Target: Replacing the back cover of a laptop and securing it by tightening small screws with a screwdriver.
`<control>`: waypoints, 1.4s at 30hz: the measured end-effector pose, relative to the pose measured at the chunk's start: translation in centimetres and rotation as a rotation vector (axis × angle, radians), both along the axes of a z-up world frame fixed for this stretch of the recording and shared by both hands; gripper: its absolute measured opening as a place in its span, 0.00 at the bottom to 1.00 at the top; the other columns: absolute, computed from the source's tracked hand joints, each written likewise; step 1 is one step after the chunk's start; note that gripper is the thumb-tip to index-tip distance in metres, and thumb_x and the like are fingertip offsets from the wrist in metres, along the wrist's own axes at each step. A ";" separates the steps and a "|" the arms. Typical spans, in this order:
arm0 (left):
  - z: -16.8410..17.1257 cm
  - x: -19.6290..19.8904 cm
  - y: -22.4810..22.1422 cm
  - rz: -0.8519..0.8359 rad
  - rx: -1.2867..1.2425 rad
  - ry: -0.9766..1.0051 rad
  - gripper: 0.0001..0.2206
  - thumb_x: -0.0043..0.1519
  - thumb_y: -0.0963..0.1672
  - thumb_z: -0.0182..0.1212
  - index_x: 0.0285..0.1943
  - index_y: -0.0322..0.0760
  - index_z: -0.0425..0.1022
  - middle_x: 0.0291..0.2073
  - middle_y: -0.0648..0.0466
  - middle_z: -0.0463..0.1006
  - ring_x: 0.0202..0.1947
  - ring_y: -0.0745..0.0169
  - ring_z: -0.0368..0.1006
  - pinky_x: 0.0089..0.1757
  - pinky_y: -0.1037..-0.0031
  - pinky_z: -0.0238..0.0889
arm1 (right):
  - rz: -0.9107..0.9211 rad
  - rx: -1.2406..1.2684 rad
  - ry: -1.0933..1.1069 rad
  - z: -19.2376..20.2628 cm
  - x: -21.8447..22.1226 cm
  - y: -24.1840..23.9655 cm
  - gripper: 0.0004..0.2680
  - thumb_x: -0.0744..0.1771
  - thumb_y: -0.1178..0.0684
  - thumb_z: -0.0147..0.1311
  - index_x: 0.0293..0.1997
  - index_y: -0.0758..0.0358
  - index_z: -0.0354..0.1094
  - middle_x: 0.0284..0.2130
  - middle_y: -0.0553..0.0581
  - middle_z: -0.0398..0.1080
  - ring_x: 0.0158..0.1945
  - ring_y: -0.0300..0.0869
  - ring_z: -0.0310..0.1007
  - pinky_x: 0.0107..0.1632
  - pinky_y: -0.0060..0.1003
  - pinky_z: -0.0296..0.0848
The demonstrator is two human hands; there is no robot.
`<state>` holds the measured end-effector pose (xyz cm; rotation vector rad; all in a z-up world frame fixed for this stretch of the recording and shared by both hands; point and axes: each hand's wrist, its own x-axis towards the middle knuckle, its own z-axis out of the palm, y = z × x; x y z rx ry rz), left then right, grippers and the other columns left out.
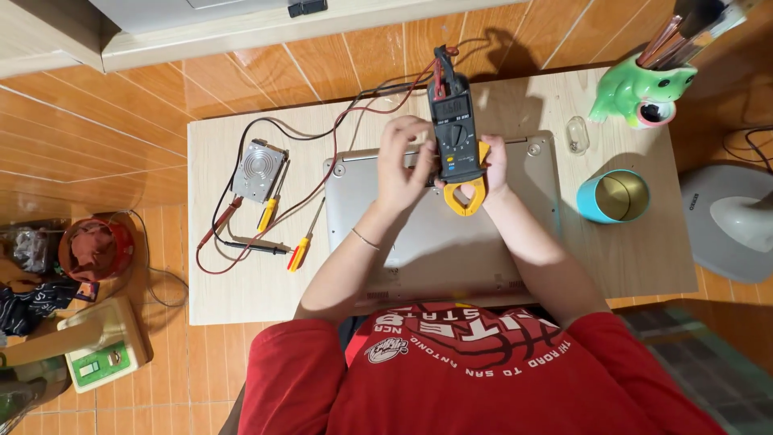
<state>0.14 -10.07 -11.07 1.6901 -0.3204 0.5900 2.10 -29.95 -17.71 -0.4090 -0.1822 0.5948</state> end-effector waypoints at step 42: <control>2.2 -0.1 1.1 -0.563 -0.173 0.320 0.07 0.65 0.38 0.64 0.48 0.35 0.70 0.48 0.55 0.66 0.28 0.73 0.74 0.24 0.81 0.70 | 0.021 -0.015 0.006 0.0 -1.1 0.8 0.22 0.69 0.37 0.45 0.64 0.64 0.64 0.51 0.65 0.71 0.45 0.61 0.75 0.45 0.60 0.75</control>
